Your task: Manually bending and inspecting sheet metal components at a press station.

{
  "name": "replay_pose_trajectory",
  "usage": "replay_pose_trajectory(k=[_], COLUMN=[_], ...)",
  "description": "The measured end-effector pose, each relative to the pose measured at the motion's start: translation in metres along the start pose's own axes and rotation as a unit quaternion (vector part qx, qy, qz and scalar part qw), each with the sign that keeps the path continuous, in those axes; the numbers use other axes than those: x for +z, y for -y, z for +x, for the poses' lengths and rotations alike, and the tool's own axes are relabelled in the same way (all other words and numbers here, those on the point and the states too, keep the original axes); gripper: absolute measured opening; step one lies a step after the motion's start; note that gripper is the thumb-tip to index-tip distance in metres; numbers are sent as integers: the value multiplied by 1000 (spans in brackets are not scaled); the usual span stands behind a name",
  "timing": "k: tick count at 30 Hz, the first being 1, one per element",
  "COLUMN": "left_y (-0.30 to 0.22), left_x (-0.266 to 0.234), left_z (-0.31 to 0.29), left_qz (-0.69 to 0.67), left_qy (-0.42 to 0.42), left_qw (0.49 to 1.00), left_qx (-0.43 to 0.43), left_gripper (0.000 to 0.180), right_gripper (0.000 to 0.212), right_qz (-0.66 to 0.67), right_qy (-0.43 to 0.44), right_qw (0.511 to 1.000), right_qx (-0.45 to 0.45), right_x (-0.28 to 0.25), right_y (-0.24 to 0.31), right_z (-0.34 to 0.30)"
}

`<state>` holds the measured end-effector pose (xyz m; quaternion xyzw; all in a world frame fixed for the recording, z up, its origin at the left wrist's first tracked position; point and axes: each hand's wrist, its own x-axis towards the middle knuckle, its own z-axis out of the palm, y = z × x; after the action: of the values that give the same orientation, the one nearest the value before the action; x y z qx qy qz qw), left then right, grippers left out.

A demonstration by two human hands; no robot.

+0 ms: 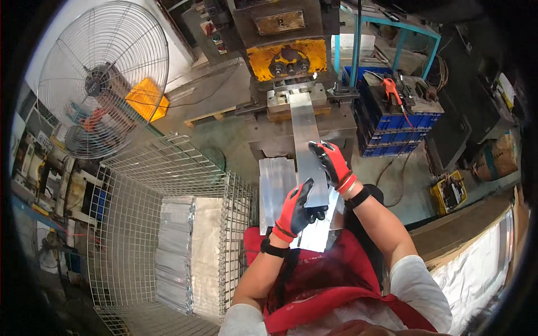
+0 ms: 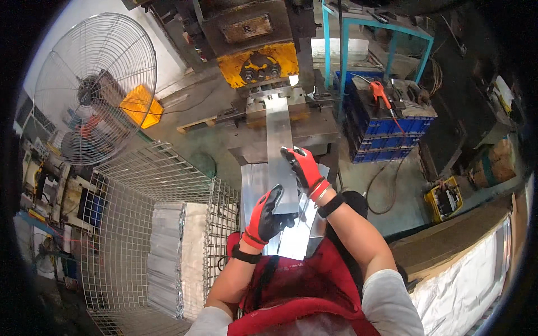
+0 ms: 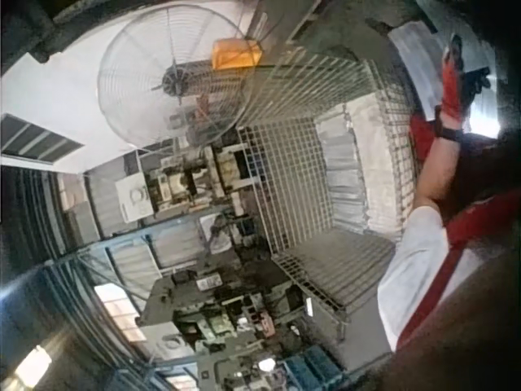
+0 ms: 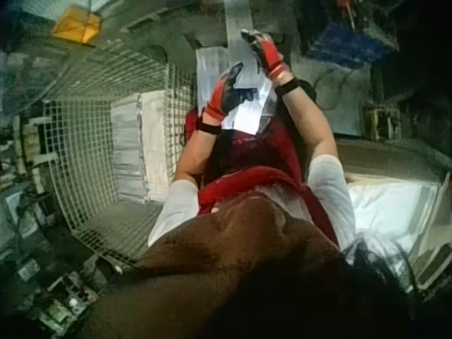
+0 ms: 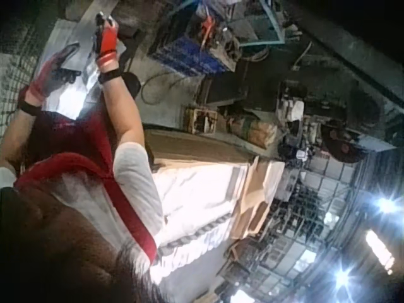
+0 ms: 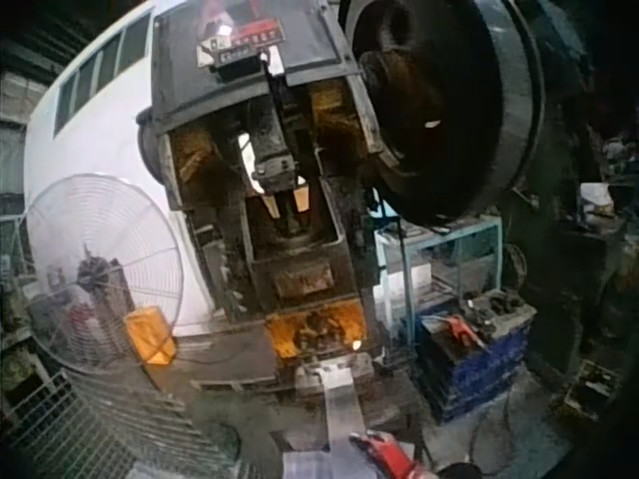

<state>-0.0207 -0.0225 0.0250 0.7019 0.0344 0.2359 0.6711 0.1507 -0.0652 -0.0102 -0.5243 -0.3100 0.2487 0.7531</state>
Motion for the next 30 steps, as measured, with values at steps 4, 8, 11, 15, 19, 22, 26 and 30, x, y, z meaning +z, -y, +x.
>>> replay_pose_trajectory(k=[4, 8, 11, 15, 19, 22, 26, 30], left_y=[8, 22, 24, 10, 10, 23, 50, 55], left_x=[-7, -19, -22, -8, -10, -18, -20, -19], left_z=[21, 23, 22, 17, 16, 15, 6, 8], left_qz=[-276, -334, -358, -249, -301, -319, -96, -248], left_qy=[-69, -59, -36, -69, -97, -71, -24, -34], left_qw=[921, 893, 881, 930, 904, 898, 990, 957], left_qx=[-265, -296, -307, -261, -288, -295, -97, -147], left_gripper=[25, 39, 35, 25, 26, 22, 33, 43], right_gripper=[24, 22, 21, 15, 20, 23, 29, 20], right_qz=[61, 4, 33, 7, 29, 51, -42, 17], right_qy=[0, -7, -38, -95, -115, -115, -100, -85], right_qw=[998, 1000, 998, 995, 993, 991, 994, 996], right_qx=[36, 9, 33, -19, 4, 38, -18, -12], right_x=[-4, 6, 4, 13, 20, 19, 19, 20], right_y=[-21, -16, -23, -33, -30, -27, -21, -15], right_z=[26, 26, 25, 20, 17, 17, 15, 12])
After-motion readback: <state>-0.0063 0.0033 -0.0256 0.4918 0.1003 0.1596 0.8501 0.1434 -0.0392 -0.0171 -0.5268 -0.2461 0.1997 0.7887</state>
